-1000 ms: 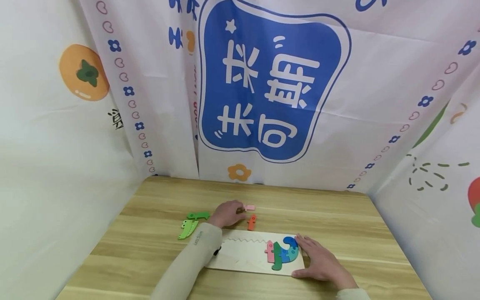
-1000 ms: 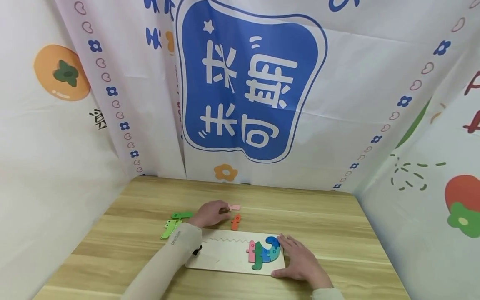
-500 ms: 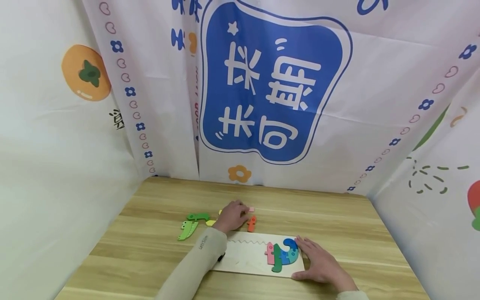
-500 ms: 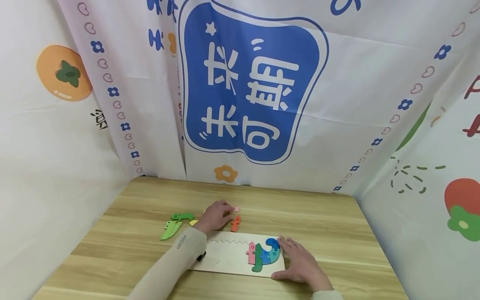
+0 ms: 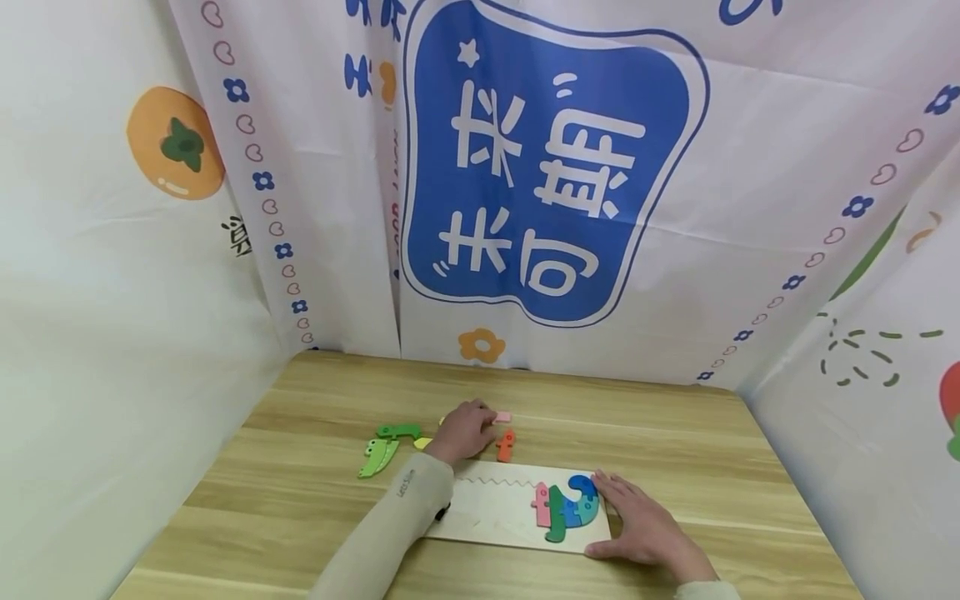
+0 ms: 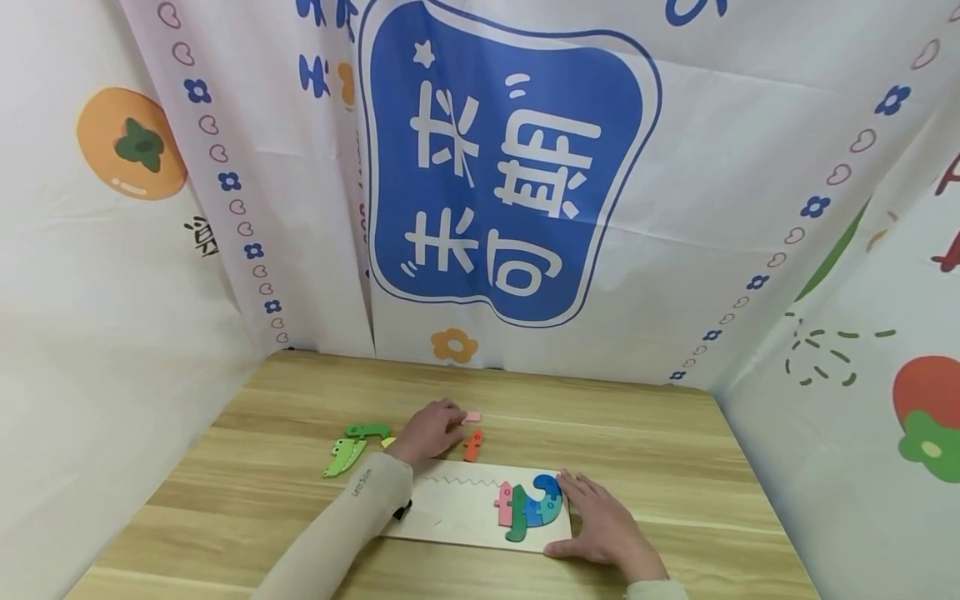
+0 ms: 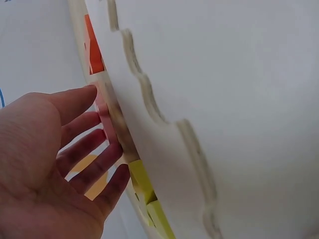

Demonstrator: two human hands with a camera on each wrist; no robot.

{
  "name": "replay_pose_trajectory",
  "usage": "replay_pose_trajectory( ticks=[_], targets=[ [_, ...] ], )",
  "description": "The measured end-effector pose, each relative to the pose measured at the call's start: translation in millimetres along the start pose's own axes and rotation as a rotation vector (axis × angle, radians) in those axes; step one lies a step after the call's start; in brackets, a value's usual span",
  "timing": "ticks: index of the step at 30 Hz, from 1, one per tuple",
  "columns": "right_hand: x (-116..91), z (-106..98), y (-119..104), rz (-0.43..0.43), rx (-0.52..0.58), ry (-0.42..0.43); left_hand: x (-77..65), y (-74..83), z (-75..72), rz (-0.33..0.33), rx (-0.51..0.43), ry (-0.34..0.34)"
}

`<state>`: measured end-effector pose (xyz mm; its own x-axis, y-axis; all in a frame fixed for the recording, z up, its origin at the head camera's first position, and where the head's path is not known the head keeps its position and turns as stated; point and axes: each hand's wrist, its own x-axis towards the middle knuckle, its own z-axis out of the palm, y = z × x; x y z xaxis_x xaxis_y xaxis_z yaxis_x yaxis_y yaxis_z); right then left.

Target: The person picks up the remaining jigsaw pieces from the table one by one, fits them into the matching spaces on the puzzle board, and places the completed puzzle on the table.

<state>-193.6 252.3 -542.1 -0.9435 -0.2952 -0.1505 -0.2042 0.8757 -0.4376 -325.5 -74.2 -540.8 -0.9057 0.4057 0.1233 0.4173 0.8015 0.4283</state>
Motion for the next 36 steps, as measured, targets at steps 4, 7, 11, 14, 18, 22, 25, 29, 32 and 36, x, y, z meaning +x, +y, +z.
replay_pose_trajectory(
  ticks=[4,7,11,14,18,22,25,29,32,36],
  targets=[
    [0.2,-0.9,0.1,0.001,-0.002,0.005,2.0,-1.4,-0.5,-0.015,-0.032,0.005],
    [0.2,-1.5,0.2,0.001,-0.001,0.005,2.1,-2.0,-0.5,-0.015,-0.041,0.007],
    [0.4,-1.0,0.6,0.003,0.002,0.0,0.5,-0.8,0.2,-0.014,-0.048,0.02],
    [0.7,0.3,1.4,0.005,0.001,-0.002,-1.3,0.6,0.3,-0.007,-0.051,0.029],
    [1.4,2.1,2.6,0.007,-0.002,-0.005,-3.2,0.1,1.2,-0.006,-0.07,0.039],
    [1.5,2.8,2.4,0.02,-0.002,-0.008,-4.0,0.6,2.4,-0.036,-0.087,0.043],
    [1.0,2.2,1.8,0.02,0.001,-0.009,-3.8,2.5,3.1,-0.064,-0.061,0.043],
    [0.6,1.4,1.5,0.004,0.004,-0.006,-2.5,3.9,4.4,-0.099,-0.009,0.039],
    [0.3,0.9,1.3,-0.004,0.001,-0.002,-1.6,4.6,4.3,-0.105,0.001,0.03],
    [0.4,0.6,1.3,-0.005,-0.003,-0.002,-1.2,5.5,3.8,-0.079,0.007,0.016]
  ],
)
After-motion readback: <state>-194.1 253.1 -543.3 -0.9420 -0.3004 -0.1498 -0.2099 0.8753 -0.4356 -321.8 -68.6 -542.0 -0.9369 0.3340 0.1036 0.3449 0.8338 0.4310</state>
